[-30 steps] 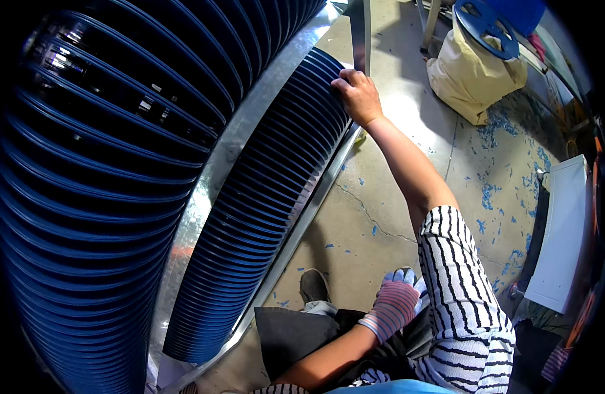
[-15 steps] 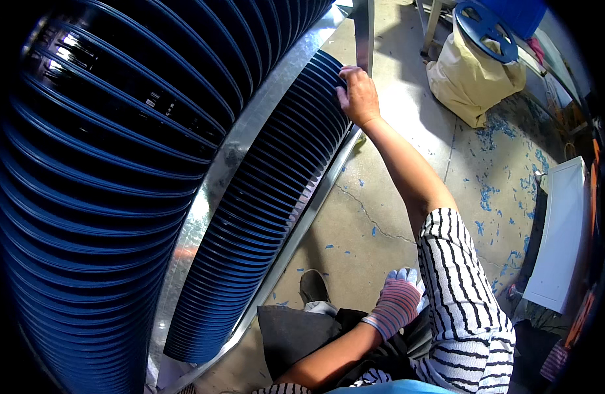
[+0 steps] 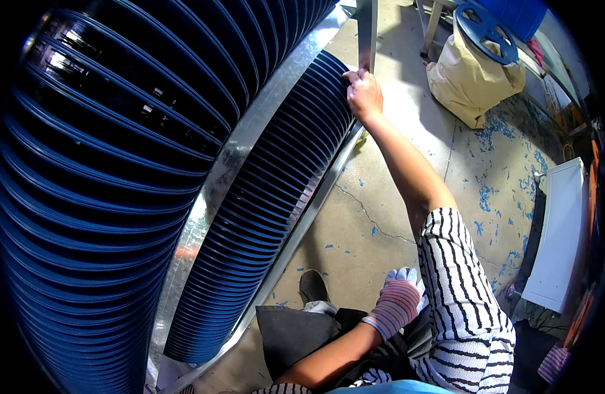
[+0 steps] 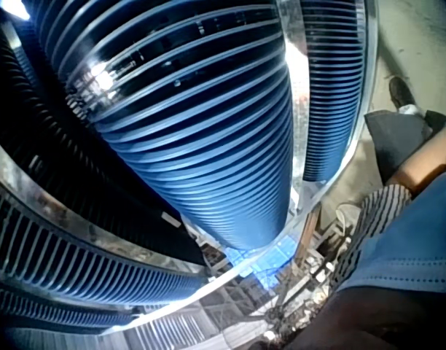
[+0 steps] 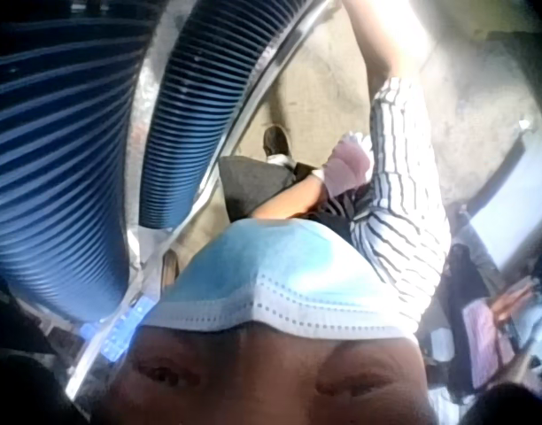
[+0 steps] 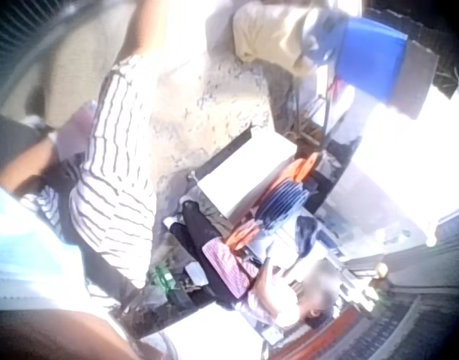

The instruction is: The person picks up blue plastic spools from a table, wipes them with a cloth, and stacks them onto a metal rack. The person repeats this process for several spools.

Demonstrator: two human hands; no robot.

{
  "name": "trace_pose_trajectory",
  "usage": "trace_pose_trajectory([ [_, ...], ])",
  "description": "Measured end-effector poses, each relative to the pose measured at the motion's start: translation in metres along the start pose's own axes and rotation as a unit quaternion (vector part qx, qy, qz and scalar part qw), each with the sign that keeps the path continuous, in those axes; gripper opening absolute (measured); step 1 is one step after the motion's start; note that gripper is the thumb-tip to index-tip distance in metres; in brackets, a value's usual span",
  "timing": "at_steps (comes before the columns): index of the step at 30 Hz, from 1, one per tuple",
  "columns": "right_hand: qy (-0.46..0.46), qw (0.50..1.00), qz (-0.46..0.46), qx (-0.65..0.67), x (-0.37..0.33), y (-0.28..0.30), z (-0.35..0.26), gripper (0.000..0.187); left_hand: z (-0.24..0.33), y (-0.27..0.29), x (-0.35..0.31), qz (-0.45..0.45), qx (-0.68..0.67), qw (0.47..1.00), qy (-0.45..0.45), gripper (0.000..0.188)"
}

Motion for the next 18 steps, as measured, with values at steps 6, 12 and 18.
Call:
trace_pose_trajectory([
  [6,0.009,0.998,0.053,0.041,0.000,0.010,-0.006,0.026,-0.001,0.004,-0.002,0.002,0.007,1.000,-0.001,0.027],
  [12,0.005,0.999,0.018,0.043,0.001,0.002,-0.007,0.024,-0.001,0.004,-0.002,0.017,0.008,1.000,-0.006,0.026],
  [18,0.010,0.998,0.034,0.047,0.000,0.007,-0.015,0.013,-0.001,0.005,-0.002,-0.009,0.014,1.000,-0.001,0.027],
])
Point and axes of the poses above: each hand's wrist, its own x-axis towards the middle knuckle, its own y-axis out of the back of the hand, z = x × y, the point moved 10 cm from there along x, towards the middle knuckle, and after that the axes turned 1 degree about -z, right-handed, at the moved point
